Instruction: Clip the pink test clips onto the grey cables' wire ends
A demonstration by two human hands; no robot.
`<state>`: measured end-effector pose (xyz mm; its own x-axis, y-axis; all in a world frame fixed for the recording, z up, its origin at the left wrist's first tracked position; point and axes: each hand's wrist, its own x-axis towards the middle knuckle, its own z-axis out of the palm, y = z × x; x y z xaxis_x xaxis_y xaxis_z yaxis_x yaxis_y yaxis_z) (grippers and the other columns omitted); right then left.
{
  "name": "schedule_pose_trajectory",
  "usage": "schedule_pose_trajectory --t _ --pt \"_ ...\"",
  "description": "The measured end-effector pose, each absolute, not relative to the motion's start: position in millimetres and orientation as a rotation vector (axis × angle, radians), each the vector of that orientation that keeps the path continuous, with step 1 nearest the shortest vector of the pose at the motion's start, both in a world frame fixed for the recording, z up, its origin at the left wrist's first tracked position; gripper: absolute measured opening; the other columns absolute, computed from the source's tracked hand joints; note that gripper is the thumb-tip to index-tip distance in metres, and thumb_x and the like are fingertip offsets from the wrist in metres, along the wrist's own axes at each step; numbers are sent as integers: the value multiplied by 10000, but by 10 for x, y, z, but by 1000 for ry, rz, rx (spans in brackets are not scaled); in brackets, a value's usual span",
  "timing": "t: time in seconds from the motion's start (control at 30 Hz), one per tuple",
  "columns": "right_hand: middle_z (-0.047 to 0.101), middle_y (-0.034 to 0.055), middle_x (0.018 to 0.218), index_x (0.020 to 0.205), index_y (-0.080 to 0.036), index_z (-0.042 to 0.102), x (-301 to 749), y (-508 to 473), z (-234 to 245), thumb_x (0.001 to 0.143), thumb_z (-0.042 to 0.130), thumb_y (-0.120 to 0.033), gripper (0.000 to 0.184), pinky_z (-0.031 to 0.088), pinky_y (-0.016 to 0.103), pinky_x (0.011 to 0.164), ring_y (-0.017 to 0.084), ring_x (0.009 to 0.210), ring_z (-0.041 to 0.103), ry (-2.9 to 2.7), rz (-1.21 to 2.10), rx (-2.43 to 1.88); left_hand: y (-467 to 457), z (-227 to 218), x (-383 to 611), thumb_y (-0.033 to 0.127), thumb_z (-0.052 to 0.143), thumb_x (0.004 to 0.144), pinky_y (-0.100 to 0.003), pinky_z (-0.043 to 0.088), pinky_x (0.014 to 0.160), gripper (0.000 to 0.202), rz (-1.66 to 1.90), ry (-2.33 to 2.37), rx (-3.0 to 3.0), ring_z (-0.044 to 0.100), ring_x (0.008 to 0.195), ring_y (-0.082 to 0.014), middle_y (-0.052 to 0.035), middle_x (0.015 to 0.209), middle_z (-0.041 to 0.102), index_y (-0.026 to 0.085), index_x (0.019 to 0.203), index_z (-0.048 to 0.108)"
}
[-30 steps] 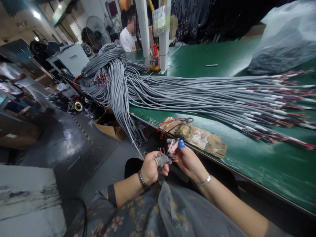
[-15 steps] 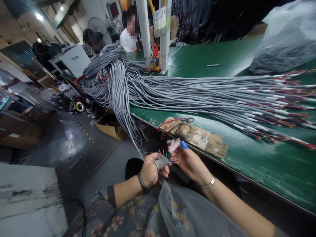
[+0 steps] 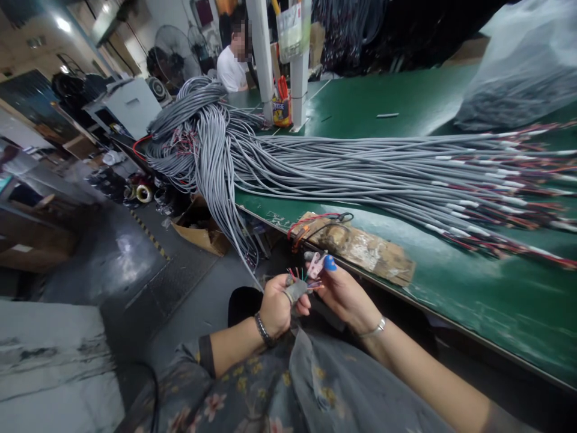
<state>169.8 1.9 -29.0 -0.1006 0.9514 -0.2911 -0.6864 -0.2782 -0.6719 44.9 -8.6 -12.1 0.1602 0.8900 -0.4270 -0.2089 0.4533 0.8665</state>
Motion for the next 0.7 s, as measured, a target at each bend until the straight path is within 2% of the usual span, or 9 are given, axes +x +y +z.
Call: schedule_pose_trajectory --t 0.13,0.3,0.37,0.5,0.7 --pt "621 -1 644 727 -201 698 1698 26 -289 571 791 -578 419 414 261 531 125 553 488 -436 1682 -832 -95 -164 444 527 742 536 -185 341 353 432 878 1136 776 453 324 -69 7 434 566 153 576 529" --pt "637 34 683 732 -193 697 1753 -40 -277 573 723 -676 509 459 276 535 151 584 538 -497 1818 -802 -128 -198 396 549 737 547 -194 365 360 445 886 1119 809 463 332 -76 3 442 571 155 590 535" --pt "645 33 701 748 -187 698 1778 -89 -287 570 754 -634 484 466 268 547 141 588 548 -573 1856 -818 -140 -196 368 557 739 544 -199 376 366 450 877 1124 827 471 336 -81 3 443 571 155 593 543" --pt "634 4 621 708 -178 688 1792 -169 -294 612 815 -446 312 442 254 565 121 559 531 -791 1769 -942 -141 -194 333 554 748 548 -205 394 390 443 758 1120 931 503 362 -91 -2 460 577 156 591 558" --pt "635 0 598 639 -185 681 1817 -188 -240 627 784 -465 299 440 276 586 133 556 527 -1069 1624 -1022 -109 -242 345 507 799 477 -215 396 394 457 521 1094 999 525 365 -114 -6 454 582 149 640 566"
